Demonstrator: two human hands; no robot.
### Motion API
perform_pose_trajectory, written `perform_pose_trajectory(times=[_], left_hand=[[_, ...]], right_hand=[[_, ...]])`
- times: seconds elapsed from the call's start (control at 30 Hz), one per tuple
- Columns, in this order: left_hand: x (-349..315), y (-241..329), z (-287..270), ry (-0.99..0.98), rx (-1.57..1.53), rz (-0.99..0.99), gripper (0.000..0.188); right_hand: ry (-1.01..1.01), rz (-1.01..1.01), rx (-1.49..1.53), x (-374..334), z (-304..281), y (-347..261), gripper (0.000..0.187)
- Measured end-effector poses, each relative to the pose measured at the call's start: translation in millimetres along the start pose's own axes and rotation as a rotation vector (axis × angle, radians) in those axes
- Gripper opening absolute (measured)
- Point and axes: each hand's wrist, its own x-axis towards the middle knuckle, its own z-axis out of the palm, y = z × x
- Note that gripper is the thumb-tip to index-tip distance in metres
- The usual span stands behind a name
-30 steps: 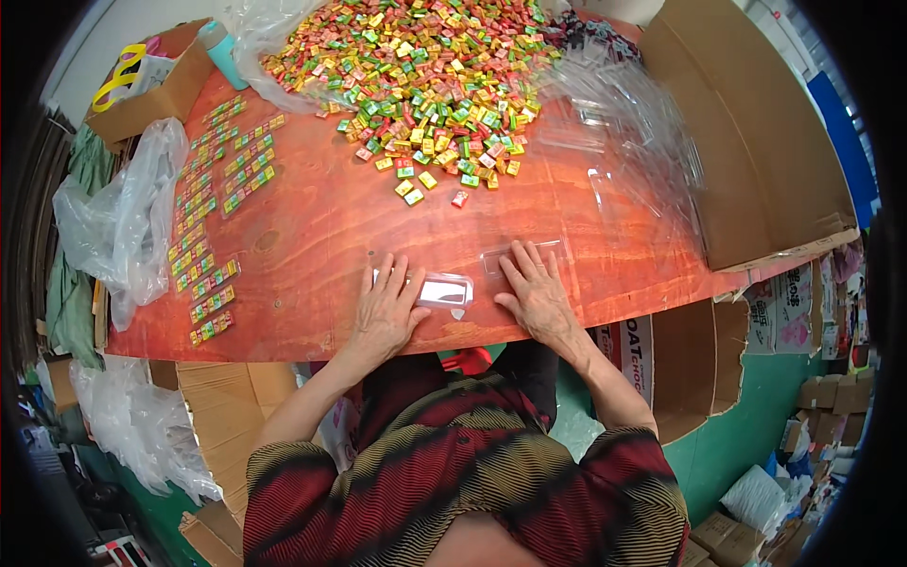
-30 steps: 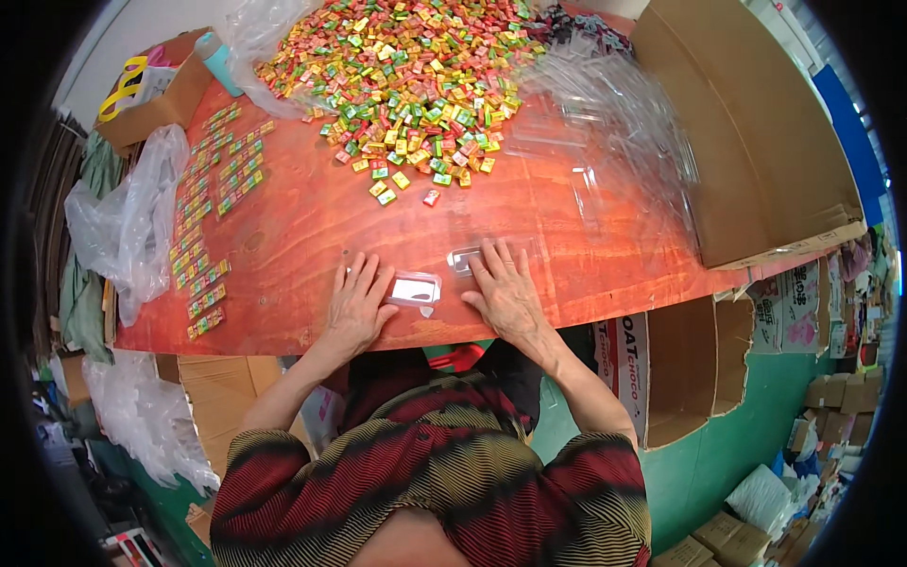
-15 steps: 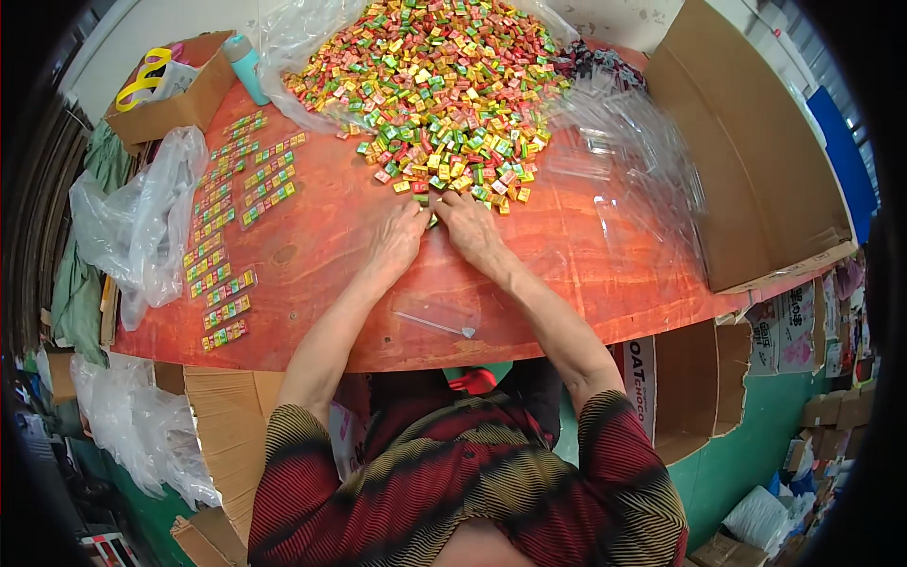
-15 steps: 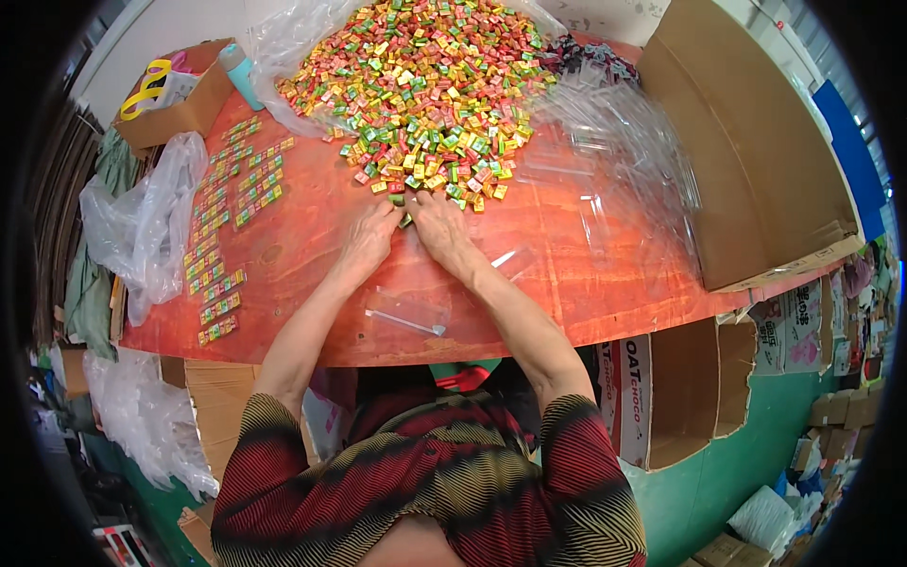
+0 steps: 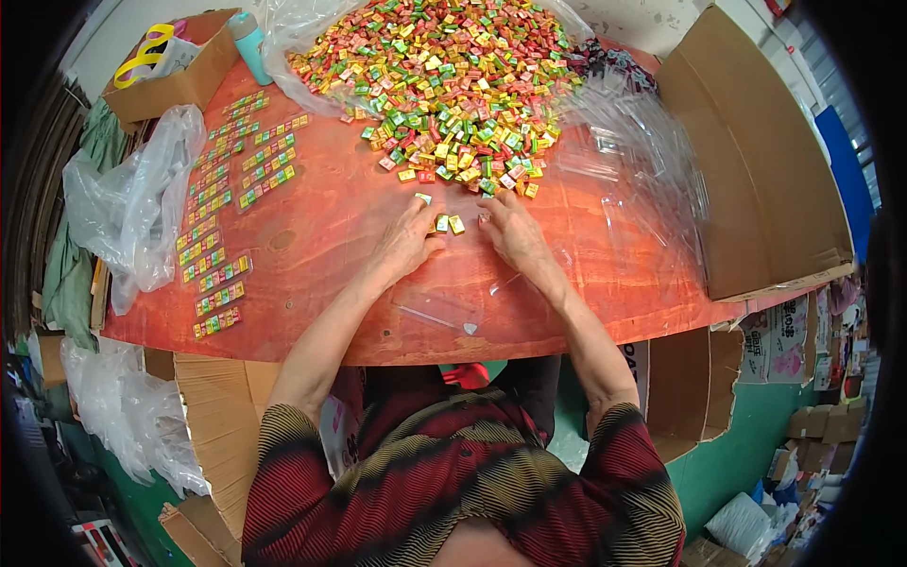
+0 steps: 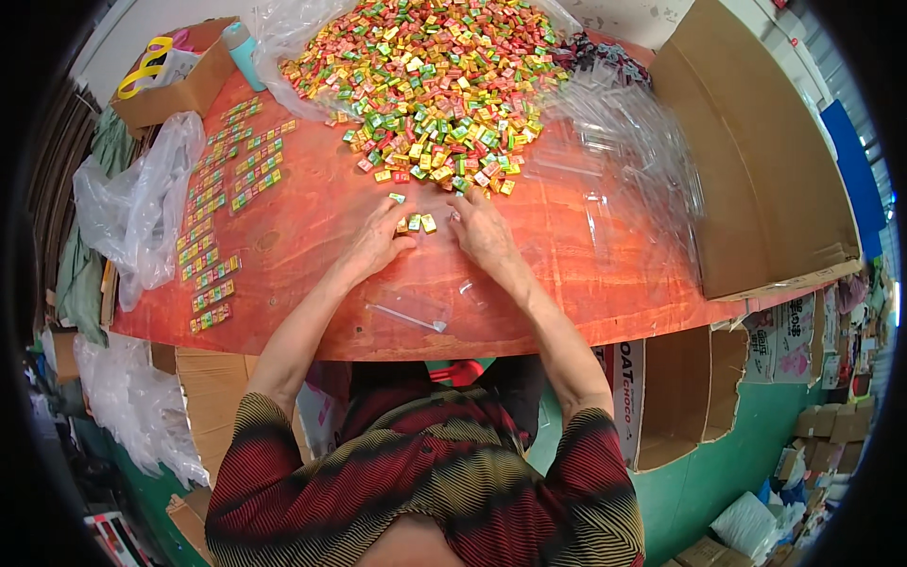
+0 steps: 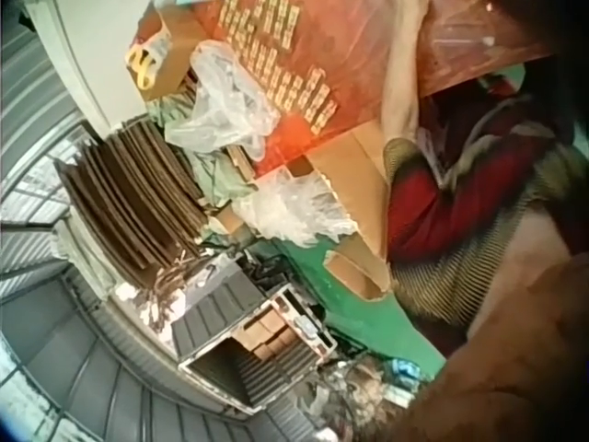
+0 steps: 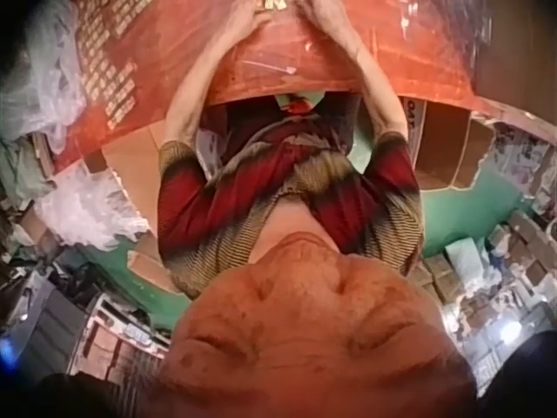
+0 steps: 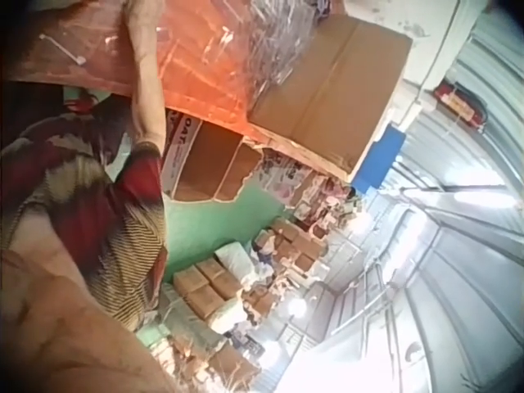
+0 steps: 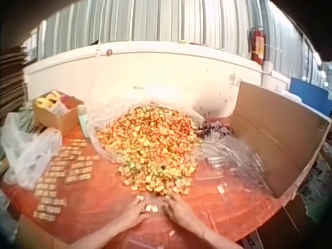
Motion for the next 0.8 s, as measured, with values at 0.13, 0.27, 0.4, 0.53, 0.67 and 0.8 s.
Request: perform_pose_trajectory(times=[0.13, 0.27, 0.4, 0.53, 0.67, 0.8], left_hand=[[8, 6, 8, -0.063, 0.012, -0.036, 0.042], [12, 16, 22, -0.023, 0.101, -0.068, 0.039], [12, 17, 31, -0.001, 0.128, -0.051, 0.036], [17, 23, 33, 0.016, 0.136, -0.064, 0.036], [18, 26, 38, 0.036, 0.147, 0.01, 0.033], [18, 27, 39, 0.05, 0.171, -0.023, 0.029]], right_hand=[[-0.074, -0.066, -0.024, -8, 15, 4, 0.02], [-0.123, 0.067, -0.157, -8, 19, 1, 0.019], [-0.021, -0.055, 0.043, -11, 27, -3, 0.021], [0.138, 0.271, -0.042, -3, 6, 16, 0.027], [0.181, 0.342, -0.153, 8, 8, 34, 0.02], [0.058, 0.352, -0.195, -4, 11, 23, 0.019]])
